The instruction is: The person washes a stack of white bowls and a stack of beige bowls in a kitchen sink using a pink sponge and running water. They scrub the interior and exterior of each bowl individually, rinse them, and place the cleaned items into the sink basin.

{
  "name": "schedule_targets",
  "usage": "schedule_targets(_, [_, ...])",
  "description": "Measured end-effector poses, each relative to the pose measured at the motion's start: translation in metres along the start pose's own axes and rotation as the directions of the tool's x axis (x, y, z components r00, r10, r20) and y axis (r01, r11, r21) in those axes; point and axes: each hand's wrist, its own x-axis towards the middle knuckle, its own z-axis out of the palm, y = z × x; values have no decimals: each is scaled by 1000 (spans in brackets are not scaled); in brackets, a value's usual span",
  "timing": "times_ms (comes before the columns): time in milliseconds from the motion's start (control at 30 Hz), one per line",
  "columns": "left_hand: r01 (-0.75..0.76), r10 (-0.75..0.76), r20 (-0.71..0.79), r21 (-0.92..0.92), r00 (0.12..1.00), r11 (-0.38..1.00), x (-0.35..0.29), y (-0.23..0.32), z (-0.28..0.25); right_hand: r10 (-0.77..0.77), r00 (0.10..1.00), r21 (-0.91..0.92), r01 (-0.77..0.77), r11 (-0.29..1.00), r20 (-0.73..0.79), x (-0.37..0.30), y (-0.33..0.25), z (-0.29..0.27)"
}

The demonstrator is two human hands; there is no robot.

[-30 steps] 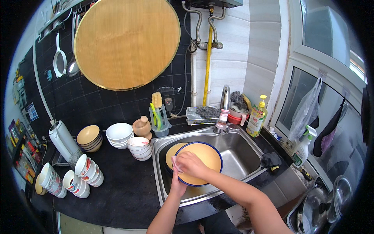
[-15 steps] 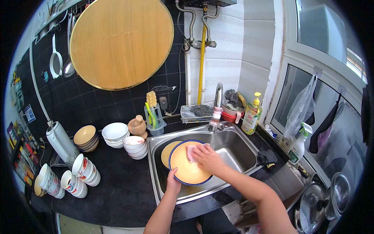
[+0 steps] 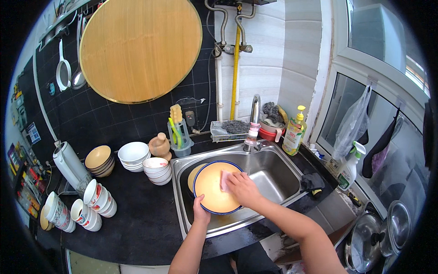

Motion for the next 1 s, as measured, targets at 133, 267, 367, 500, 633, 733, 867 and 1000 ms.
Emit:
schedule_targets(133, [-69,71,110,-22,991,997,-2,4,7,43,976,522,76,849,-212,19,-37,19])
schedule_targets(267, [-122,122,76,-10,990,993,3,5,-1,-32,999,853,-13,521,35,14,-72,9])
schedule_targets(367, [-137,132,-70,-70,989,988,-6,10,6,-137,973,828,-81,554,187,-7,-60,-7])
schedule_targets(500, [-171,171,-19,24,985,985,3,-1,-1,-85,960,354,-15,935,266,-21,-18,-8])
schedule_targets(633, [-48,48,53,-8,997,999,-1,-3,6,-36,999,4,35,999,33,1,2,-2])
schedule_targets(733, [-7,12,76,-64,997,998,-7,0,19,-35,994,295,65,953,-107,13,-17,10])
schedule_targets(867, [-42,46,34,-102,998,994,7,13,-1,-193,969,695,31,719,156,16,-49,-32])
schedule_targets(1000, [186,-190,69,71,979,980,1,57,16,-200,966,544,80,835,165,-1,-37,-47])
